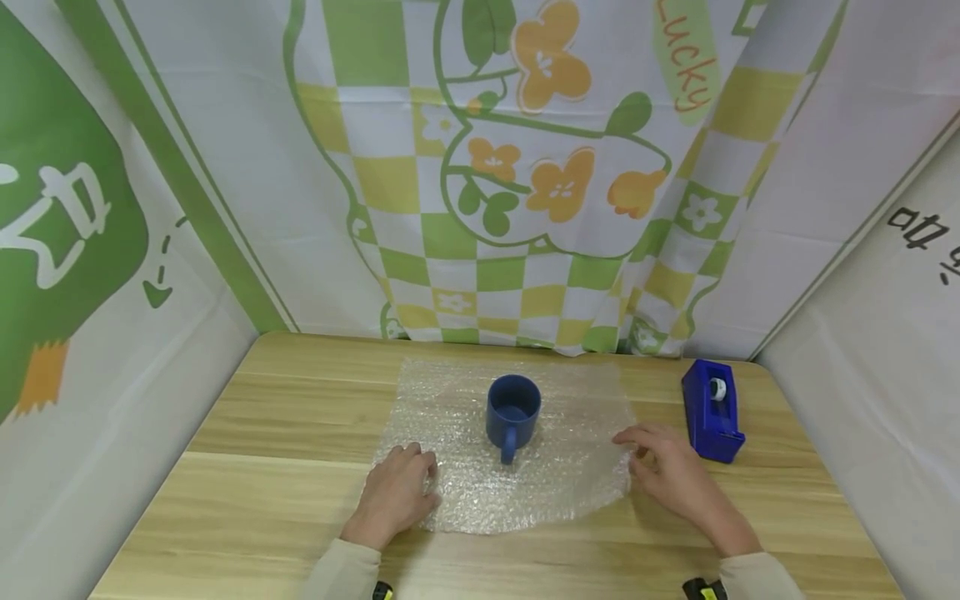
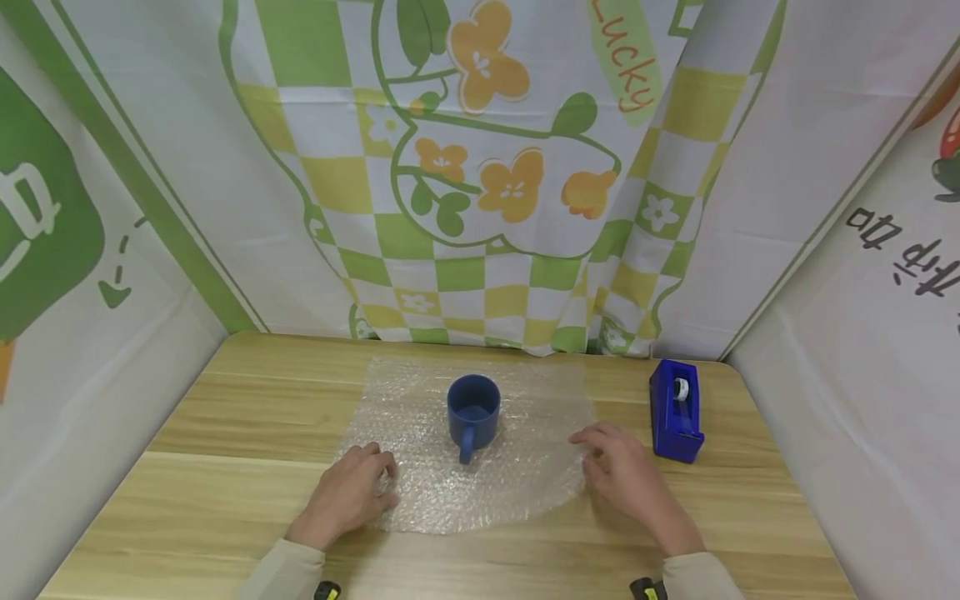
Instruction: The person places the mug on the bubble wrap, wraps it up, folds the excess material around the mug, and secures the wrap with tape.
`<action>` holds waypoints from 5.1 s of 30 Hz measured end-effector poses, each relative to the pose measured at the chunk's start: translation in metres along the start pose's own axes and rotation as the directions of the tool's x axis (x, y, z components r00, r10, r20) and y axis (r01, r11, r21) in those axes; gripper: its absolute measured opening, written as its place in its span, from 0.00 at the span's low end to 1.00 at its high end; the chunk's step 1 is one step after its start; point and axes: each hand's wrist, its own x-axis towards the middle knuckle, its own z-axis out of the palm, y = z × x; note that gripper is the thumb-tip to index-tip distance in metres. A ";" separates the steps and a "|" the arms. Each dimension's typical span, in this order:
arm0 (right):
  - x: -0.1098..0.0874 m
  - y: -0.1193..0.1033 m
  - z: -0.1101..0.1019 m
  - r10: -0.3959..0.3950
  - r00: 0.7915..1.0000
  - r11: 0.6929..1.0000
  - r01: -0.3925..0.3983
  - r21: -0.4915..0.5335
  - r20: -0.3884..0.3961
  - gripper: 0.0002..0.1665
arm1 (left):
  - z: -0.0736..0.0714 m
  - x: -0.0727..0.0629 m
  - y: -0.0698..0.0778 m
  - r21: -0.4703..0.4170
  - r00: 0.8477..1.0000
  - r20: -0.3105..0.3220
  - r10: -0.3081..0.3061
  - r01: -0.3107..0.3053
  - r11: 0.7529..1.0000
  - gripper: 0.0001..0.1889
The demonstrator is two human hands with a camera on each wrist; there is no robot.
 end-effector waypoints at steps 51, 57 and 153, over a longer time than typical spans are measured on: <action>0.091 -0.053 0.005 -0.293 0.933 0.945 0.315 0.083 -0.210 0.09 | 0.003 -0.002 -0.003 -0.001 1.000 -0.024 0.002 -0.002 1.000 0.15; 0.112 -0.065 0.020 -0.250 0.947 0.960 0.269 0.075 -0.199 0.04 | 0.003 -0.002 -0.003 -0.001 1.000 -0.027 0.002 -0.002 1.000 0.14; 0.137 -0.076 0.058 -0.268 0.917 0.958 0.286 -0.018 0.296 0.23 | 0.002 -0.003 -0.003 -0.005 1.000 -0.027 -0.001 0.001 1.000 0.15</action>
